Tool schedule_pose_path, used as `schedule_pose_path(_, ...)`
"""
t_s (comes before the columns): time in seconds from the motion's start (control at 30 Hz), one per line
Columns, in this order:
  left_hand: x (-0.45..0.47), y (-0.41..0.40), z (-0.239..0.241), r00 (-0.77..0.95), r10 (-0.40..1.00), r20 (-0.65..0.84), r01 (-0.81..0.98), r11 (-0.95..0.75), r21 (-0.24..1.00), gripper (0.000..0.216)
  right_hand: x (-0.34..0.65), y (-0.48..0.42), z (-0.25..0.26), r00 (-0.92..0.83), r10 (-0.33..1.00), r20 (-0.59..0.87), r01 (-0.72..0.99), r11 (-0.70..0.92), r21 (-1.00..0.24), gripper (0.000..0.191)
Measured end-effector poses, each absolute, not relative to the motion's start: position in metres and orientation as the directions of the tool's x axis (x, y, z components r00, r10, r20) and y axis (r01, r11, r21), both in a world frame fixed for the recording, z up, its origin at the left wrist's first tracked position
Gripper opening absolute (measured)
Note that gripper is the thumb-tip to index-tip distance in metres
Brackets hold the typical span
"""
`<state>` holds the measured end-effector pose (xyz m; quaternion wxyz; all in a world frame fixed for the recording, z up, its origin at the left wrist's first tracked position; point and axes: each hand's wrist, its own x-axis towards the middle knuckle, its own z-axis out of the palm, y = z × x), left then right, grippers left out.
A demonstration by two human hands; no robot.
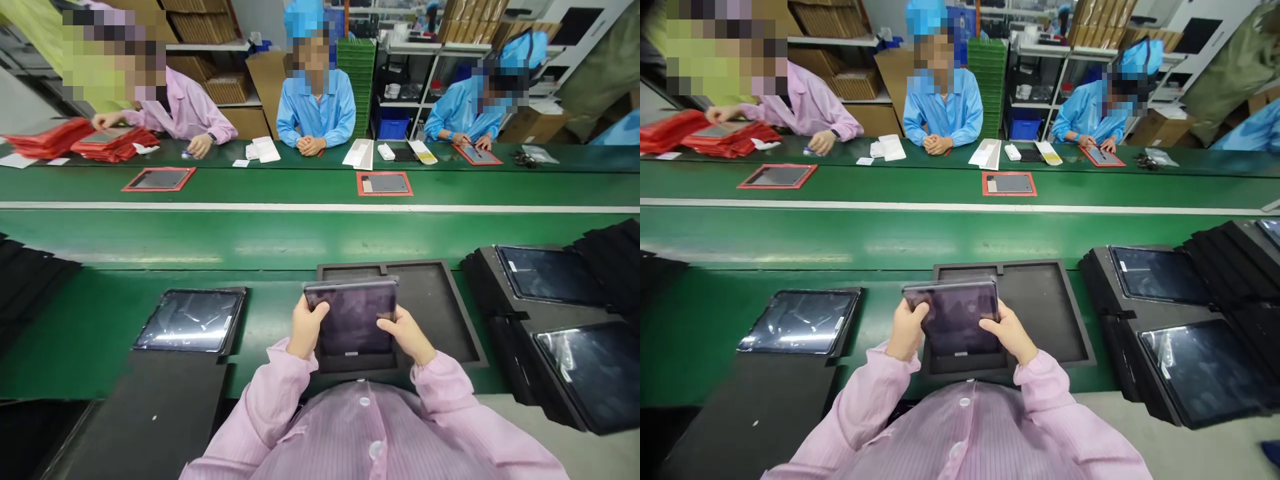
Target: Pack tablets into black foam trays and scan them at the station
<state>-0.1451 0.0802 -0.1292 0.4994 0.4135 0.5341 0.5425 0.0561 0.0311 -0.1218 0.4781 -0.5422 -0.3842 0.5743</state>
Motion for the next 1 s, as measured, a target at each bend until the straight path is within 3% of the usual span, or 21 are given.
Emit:
schedule_pose_path(0.13, -0.143, 0.071, -0.114, 0.108, 0.932, 0.347, -0.225, -0.317, 0.921, 0.027, 0.071, 0.02, -0.097, 0.012, 0.994, 0.105, -0.09, 0.106, -0.99, 0.03)
schedule_pose_path(0.23, -0.144, 0.068, -0.109, 0.22, 0.862, 0.457, -0.296, -0.387, 0.873, 0.034, 0.072, 0.018, -0.085, -0.043, 0.97, 0.238, -0.124, 0.231, -0.965, 0.03)
schedule_pose_path(0.47, -0.153, 0.059, -0.114, 0.252, 0.915, 0.314, -0.218, -0.262, 0.94, 0.037, 0.063, 0.015, -0.086, -0.102, 0.963, 0.248, -0.129, 0.235, -0.963, 0.025)
schedule_pose_path(0.67, -0.151, 0.058, -0.113, 0.256, 0.905, 0.34, -0.249, -0.279, 0.928, 0.035, 0.066, 0.012, -0.081, -0.115, 0.954, 0.278, -0.102, 0.267, -0.958, 0.025)
schedule_pose_path(0.77, -0.153, 0.057, -0.115, 0.278, 0.919, 0.278, -0.197, -0.229, 0.953, 0.044, 0.07, 0.012, -0.084, -0.14, 0.957, 0.255, -0.088, 0.245, -0.966, 0.025)
schedule_pose_path(0.9, -0.152, 0.061, -0.133, 0.285, 0.957, 0.044, -0.11, -0.013, 0.994, 0.058, 0.078, 0.015, -0.109, -0.185, 0.983, 0.018, 0.155, 0.048, -0.987, 0.029)
schedule_pose_path(1.0, -0.137, 0.074, -0.149, 0.025, 0.981, -0.195, -0.074, 0.196, 0.978, 0.046, 0.079, 0.014, -0.124, -0.053, 0.977, -0.208, 0.417, -0.168, -0.893, 0.027)
